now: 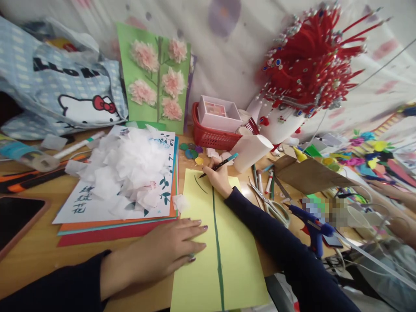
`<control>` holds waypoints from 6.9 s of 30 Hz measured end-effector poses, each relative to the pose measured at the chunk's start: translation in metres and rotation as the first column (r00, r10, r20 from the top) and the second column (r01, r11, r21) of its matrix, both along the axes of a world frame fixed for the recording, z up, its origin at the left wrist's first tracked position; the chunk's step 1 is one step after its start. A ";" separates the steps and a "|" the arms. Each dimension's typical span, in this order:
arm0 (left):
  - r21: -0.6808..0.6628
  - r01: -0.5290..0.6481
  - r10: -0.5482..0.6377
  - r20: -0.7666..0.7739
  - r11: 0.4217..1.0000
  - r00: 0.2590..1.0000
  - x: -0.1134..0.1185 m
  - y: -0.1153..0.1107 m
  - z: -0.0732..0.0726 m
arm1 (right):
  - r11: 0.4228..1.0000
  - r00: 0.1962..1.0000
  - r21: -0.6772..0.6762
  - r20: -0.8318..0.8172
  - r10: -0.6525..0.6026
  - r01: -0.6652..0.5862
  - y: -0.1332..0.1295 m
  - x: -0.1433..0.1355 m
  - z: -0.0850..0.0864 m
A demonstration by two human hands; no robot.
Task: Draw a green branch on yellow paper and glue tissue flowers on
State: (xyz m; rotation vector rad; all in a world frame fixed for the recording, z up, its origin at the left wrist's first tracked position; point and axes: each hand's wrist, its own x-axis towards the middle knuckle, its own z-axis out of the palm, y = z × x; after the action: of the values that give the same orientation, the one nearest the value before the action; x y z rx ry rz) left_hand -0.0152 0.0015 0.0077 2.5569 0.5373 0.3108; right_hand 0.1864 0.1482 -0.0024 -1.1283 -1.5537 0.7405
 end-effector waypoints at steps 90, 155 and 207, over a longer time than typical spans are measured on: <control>-0.057 -0.013 0.016 0.046 0.998 0.999 -0.001 0.001 -0.010 | 0.991 0.987 -0.126 0.155 -0.035 0.055 -0.056 0.033 0.004; -0.086 -0.025 0.030 0.064 0.996 0.998 -0.004 0.002 -0.006 | 0.993 0.987 -0.120 0.161 0.001 0.018 -0.058 0.030 0.010; -0.120 -0.031 0.033 0.016 0.992 0.999 -0.001 0.003 -0.002 | 0.994 0.985 -0.102 0.170 -0.021 0.039 -0.054 0.026 0.008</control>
State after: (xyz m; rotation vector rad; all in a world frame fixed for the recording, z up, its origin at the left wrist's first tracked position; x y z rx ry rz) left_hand -0.0159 0.0041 0.0060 2.4302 0.5728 0.3038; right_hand 0.2127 0.0946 0.0061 -1.3180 -1.6503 0.7287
